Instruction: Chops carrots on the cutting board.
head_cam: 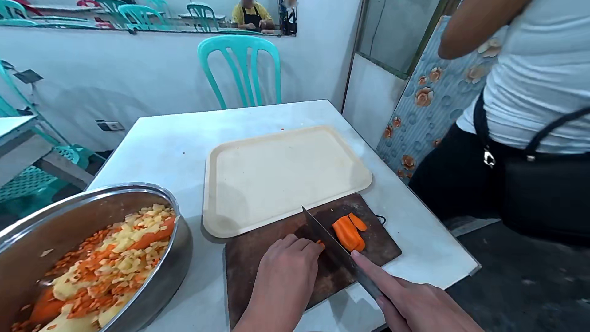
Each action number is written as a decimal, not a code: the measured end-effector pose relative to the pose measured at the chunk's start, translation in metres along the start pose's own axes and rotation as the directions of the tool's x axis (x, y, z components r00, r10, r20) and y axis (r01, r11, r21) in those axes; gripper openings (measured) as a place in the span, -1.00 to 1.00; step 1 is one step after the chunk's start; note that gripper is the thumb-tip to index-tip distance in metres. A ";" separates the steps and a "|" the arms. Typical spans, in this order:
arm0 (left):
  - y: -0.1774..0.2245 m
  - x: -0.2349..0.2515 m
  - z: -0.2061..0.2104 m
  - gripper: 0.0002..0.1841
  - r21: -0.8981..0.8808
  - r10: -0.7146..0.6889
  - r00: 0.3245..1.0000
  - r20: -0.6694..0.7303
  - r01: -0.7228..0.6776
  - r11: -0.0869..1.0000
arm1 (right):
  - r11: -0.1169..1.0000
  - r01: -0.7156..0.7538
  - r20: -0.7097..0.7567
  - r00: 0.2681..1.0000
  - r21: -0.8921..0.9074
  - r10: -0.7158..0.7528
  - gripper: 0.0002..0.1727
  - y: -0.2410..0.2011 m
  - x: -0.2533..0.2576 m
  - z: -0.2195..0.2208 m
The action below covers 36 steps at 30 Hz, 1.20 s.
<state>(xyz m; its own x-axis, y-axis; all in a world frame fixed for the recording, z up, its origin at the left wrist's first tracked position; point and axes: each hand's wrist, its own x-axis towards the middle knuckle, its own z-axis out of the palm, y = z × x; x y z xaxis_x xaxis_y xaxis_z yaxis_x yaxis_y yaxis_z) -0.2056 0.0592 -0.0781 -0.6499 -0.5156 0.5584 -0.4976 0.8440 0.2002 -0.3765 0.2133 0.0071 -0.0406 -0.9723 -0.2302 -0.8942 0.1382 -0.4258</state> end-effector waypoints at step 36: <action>0.001 0.001 -0.002 -0.87 -0.158 -0.154 0.987 0.047 0.160 0.974 | 0.994 0.044 0.068 0.997 -0.104 -0.037 -0.24 -0.011 0.012 -0.004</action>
<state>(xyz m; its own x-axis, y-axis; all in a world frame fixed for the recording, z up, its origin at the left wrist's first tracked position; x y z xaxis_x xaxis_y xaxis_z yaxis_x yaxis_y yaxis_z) -0.2058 0.0591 -0.0760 -0.5918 -0.6458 0.4824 -0.4975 0.7635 0.4117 -0.3688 0.1995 0.0125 0.0229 -0.9616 -0.2734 -0.9367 0.0749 -0.3419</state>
